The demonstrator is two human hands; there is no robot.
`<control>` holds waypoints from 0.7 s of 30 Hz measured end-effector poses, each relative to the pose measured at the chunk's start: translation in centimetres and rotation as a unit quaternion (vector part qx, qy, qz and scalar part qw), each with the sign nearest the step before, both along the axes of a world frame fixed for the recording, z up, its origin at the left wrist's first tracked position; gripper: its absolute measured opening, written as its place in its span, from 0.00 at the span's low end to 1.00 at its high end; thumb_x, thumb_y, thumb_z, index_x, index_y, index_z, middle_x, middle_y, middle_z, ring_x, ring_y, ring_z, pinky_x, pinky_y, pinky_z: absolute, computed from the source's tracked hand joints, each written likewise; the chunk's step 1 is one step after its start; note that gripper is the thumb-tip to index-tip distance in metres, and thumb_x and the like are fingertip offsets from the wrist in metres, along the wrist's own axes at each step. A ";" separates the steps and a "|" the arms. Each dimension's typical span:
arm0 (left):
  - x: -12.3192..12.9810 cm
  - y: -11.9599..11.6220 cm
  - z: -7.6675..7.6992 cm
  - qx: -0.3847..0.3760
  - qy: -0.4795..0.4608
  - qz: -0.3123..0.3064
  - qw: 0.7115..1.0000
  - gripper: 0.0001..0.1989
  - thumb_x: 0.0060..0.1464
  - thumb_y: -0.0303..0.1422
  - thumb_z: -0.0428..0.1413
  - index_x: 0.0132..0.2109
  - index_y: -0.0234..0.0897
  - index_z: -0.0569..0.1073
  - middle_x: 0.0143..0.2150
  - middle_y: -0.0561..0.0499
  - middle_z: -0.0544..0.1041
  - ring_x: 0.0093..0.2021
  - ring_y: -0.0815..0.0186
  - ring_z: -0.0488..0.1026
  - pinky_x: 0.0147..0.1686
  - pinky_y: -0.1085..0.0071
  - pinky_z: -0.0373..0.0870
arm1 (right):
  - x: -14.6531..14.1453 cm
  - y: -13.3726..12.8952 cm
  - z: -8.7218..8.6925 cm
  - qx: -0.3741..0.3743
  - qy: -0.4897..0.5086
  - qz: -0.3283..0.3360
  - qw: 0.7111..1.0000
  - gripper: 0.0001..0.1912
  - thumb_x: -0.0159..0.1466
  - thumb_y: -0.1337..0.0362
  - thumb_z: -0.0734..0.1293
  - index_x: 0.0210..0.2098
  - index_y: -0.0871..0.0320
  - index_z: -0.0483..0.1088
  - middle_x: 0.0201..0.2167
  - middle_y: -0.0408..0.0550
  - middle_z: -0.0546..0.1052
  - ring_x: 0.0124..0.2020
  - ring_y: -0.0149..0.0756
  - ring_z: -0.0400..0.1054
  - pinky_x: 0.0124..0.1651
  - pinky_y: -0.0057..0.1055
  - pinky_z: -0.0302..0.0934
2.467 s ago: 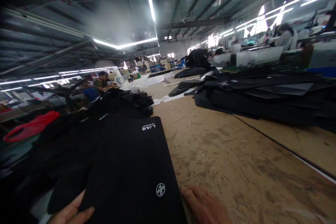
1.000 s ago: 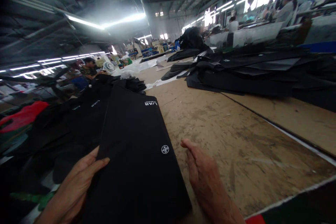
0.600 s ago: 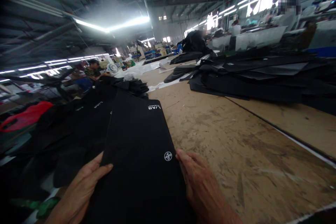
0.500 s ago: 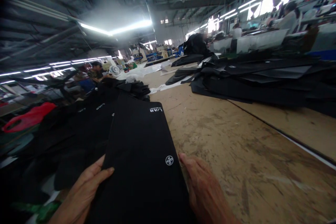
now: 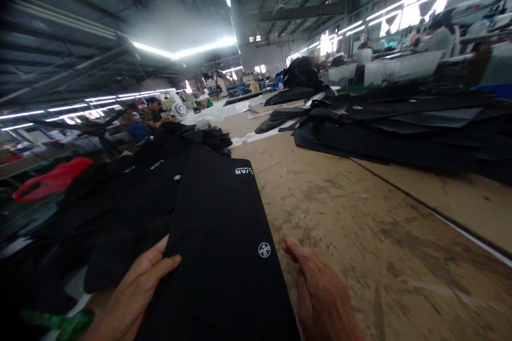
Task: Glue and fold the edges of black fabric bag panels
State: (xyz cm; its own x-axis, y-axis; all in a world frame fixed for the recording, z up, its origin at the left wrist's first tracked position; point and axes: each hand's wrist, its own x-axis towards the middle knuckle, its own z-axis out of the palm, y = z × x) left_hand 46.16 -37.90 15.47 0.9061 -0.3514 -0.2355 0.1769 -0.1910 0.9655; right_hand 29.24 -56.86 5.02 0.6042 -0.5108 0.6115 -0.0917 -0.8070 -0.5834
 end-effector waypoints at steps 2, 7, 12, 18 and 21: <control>-0.1 -0.3 0.2 -0.005 0.032 -0.016 0.999 0.31 0.42 0.35 0.60 0.56 0.42 0.67 0.47 0.50 0.78 0.45 0.57 0.75 0.42 0.68 0.73 | 0.0 0.0 0.1 0.005 -0.002 0.002 1.000 0.19 0.61 0.73 0.53 0.48 0.58 0.66 0.40 0.47 0.79 0.40 0.33 0.74 0.43 0.28 0.70; -0.3 -0.8 0.6 -0.044 0.067 -0.057 0.995 0.34 0.45 0.33 0.59 0.61 0.43 0.61 0.44 0.49 0.79 0.40 0.58 0.77 0.36 0.67 0.74 | -0.1 0.0 0.2 0.018 -0.002 -0.003 1.000 0.20 0.60 0.73 0.54 0.48 0.59 0.68 0.41 0.49 0.79 0.42 0.35 0.74 0.43 0.30 0.70; -0.4 -1.6 1.2 -0.047 0.057 -0.095 0.993 0.35 0.46 0.31 0.58 0.62 0.41 0.60 0.43 0.47 0.79 0.38 0.57 0.77 0.36 0.64 0.74 | 0.0 0.1 0.2 0.070 0.020 -0.028 0.997 0.20 0.61 0.68 0.54 0.48 0.60 0.70 0.45 0.51 0.77 0.45 0.39 0.72 0.48 0.36 0.69; -0.6 -3.9 2.2 -0.043 0.022 -0.159 0.986 0.34 0.42 0.27 0.58 0.59 0.38 0.63 0.40 0.48 0.79 0.36 0.60 0.77 0.36 0.68 0.74 | 0.3 -0.1 1.1 0.296 0.041 -0.024 0.954 0.23 0.63 0.56 0.54 0.52 0.59 0.68 0.52 0.54 0.72 0.54 0.45 0.65 0.56 0.45 0.60; -0.8 -5.0 2.8 -0.043 0.019 -0.180 0.983 0.32 0.42 0.26 0.57 0.58 0.38 0.64 0.39 0.49 0.80 0.34 0.61 0.77 0.34 0.69 0.74 | 0.3 -0.5 1.4 0.385 0.009 -0.009 0.923 0.22 0.61 0.55 0.59 0.51 0.57 0.69 0.52 0.54 0.72 0.55 0.46 0.63 0.59 0.47 0.55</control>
State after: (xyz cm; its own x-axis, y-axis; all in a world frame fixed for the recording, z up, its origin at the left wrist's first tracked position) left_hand 45.38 -42.87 18.26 0.7105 -0.6675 -0.2229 0.1500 -0.1659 0.9747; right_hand 29.53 -57.35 6.39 0.5986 -0.7993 0.0527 -0.1164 -0.1519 -0.9815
